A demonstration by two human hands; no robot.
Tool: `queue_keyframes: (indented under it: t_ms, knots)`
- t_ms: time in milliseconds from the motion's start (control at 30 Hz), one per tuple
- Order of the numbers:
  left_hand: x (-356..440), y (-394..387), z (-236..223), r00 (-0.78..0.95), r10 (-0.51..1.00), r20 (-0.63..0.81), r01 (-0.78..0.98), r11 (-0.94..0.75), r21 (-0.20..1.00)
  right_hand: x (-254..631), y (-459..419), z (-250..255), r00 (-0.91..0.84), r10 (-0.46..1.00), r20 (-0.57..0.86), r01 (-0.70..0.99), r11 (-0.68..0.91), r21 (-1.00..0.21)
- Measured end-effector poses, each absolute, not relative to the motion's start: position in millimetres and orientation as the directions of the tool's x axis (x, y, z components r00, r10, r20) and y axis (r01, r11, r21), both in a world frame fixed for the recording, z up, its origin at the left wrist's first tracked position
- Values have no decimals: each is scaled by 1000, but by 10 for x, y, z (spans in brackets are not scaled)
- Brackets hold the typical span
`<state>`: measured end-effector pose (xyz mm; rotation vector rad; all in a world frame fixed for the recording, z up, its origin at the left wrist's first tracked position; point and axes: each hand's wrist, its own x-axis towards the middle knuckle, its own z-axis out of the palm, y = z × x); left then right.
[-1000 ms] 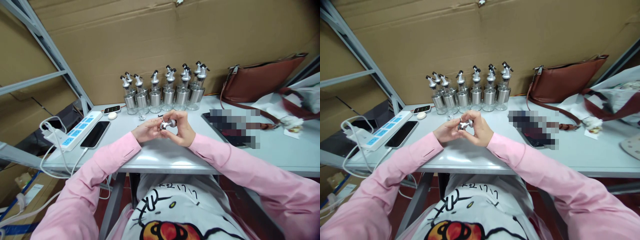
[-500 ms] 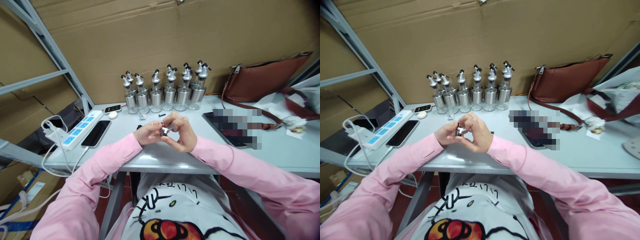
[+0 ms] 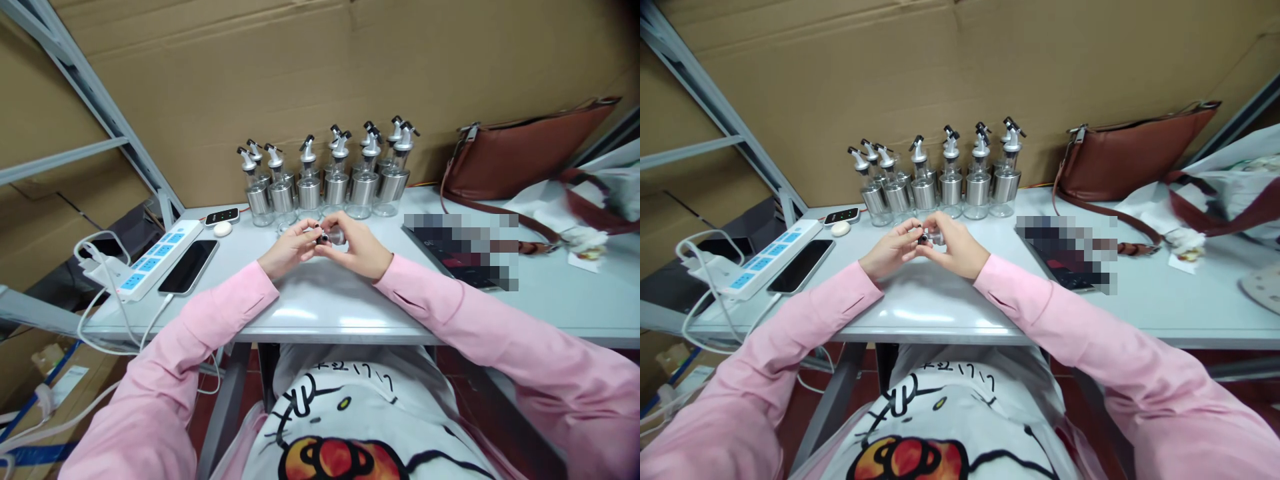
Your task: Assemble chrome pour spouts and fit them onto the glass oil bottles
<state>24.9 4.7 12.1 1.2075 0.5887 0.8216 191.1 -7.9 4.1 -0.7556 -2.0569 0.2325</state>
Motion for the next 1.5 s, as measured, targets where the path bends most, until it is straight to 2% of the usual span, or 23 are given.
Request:
queue_keyframes:
  t_ms: [233, 333, 433, 533, 667, 767, 867, 967, 1100, 1500]
  knots:
    - [290, 52, 48, 491, 862, 130, -253, -2, 968, 1945, -33, -12, -433, 574, 695, 496, 795, -348]
    - [286, 86, 16, 427, 889, 168, -207, -85, 975, 1966, 3, -25, -455, 537, 710, 496, 815, -299]
    - [270, 115, 7, 432, 885, 175, -184, -103, 977, 1969, 9, -19, -474, 509, 719, 463, 838, -288]
    - [261, 119, 7, 442, 877, 188, -176, -121, 977, 1959, -6, 6, -446, 540, 714, 407, 833, -375]
    - [261, 104, -7, 421, 839, 344, -29, -367, 930, 1946, -14, 45, -367, 728, 579, 364, 685, -631]
    - [258, 86, -14, 394, 752, 529, 138, -617, 774, 1940, -1, 57, -330, 853, 405, 254, 493, -832]
    - [242, 69, 3, 417, 640, 646, 209, -759, 617, 1934, 19, 52, -309, 915, 258, 106, 303, -947]
    - [218, 64, 30, 437, 620, 652, 242, -779, 578, 1929, 30, 41, -340, 923, 179, -8, 188, -982]
    - [188, 82, 52, 453, 642, 619, 273, -761, 589, 1919, 25, 29, -381, 918, 108, -56, 94, -994]
    - [188, 100, 35, 466, 725, 507, 332, -674, 660, 1911, -2, 47, -376, 926, 31, -57, 10, -998]
